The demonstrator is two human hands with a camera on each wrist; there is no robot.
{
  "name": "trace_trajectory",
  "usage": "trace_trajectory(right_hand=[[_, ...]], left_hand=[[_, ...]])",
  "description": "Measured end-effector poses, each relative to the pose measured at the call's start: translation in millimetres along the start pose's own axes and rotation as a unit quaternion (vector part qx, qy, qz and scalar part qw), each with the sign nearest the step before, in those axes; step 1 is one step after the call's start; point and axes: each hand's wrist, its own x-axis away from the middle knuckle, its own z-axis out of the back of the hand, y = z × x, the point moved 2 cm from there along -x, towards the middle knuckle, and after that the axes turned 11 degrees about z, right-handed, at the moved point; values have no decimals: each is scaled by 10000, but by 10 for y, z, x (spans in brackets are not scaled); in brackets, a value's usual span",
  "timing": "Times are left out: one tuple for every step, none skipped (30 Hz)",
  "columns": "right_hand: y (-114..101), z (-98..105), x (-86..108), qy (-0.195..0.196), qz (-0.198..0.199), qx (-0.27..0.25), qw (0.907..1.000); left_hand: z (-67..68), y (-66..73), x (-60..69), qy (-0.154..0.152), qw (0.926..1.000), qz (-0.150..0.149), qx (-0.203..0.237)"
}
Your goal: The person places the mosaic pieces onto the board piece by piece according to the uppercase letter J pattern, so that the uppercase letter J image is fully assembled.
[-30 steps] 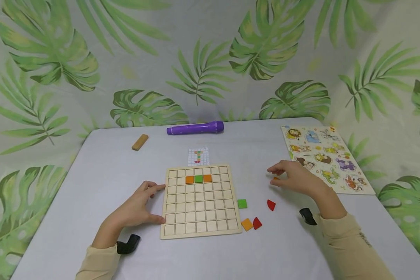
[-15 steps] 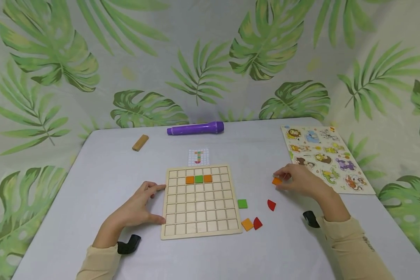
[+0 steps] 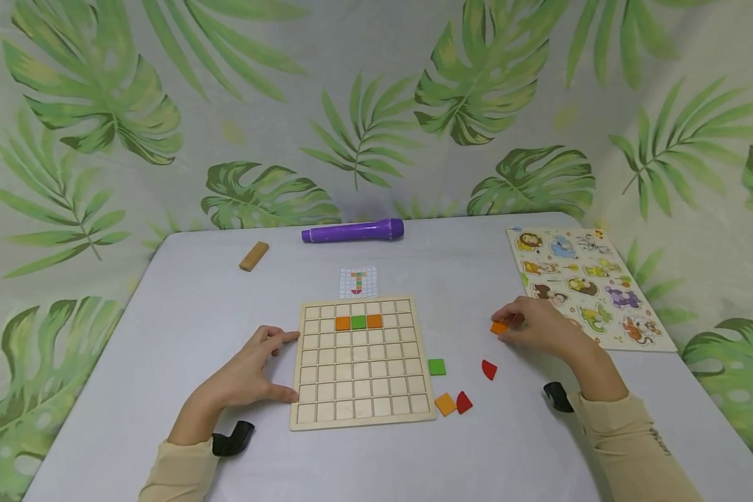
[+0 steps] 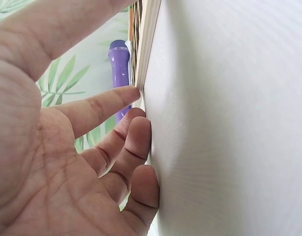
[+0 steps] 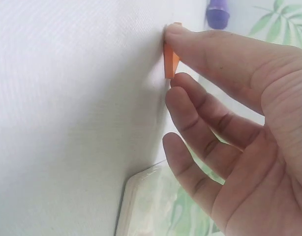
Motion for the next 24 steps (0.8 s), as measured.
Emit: trace_trajectory(right_hand=[[-1,-3,2,-9,-9,-11,10000],[-1,-4,4,-15,-8,-21,10000],[-1,-7,6,-23,-12,-32,10000],[-1,-9,8,-31,-15,-54,10000],[0,-10,9,-35,-10,-67,10000],[1,-12,11,-41,-5,-78,10000],[4,-13,9,-42,-14,-97,9999],[5,-14,8,-45,-23,-105,9999],[6,-13,8,-49,-37,-114,9999],[6,-11,9,-56,-41,-131,9999],[8,-10,8,-63,-60,-124,9999],[8,-10,5,-62,-61,-118,9999],[8,-9,0,-49,-47,-106,9999],[7,-10,-5,-28,-28,-96,9999],[3,-9,-13,5,7,-83,10000],[0,-9,-23,40,44,-62,10000],[-5,-10,-35,77,70,-27,9999],[-14,-8,-46,111,104,-15,9999],[-22,-7,-58,144,127,-9,9998],[-36,-3,-73,167,143,-13,9998],[-51,2,-87,175,162,-7,9997],[-67,7,-102,178,173,-10,9997],[-82,8,-121,179,186,-1,9997],[-101,10,-139,179,203,-17,9996]], left_hand=[[1,2,1,-3,10000,-7,-8],[1,3,2,-4,10000,-16,-12],[1,1,0,-3,10000,-27,-17],[0,3,0,-3,10000,-33,-18],[-2,2,-1,-1,10000,-38,-20],[-2,1,-2,3,10000,-38,-21],[-2,0,-3,5,10000,-36,-16],[-3,-3,-5,9,10000,-43,-12],[-2,-5,-6,12,10000,-42,-13],[-2,-5,-5,13,10000,-40,-9],[-1,-5,-5,15,10000,-48,4],[0,-3,-5,17,10000,-54,14],[-2,-3,-6,19,10000,-66,15],[-3,0,-6,22,10000,-69,2],[-1,2,-5,22,10000,-79,-7],[-1,6,-4,21,10000,-79,-8],[-1,8,-4,21,10000,-77,-15],[0,11,-2,21,10000,-76,-17],[1,11,-1,20,10000,-77,-17],[2,13,1,21,10000,-79,-11],[3,13,2,18,10000,-90,4],[2,13,3,15,10000,-86,18],[4,13,4,16,9999,-98,21],[3,13,4,20,10000,-94,26]])
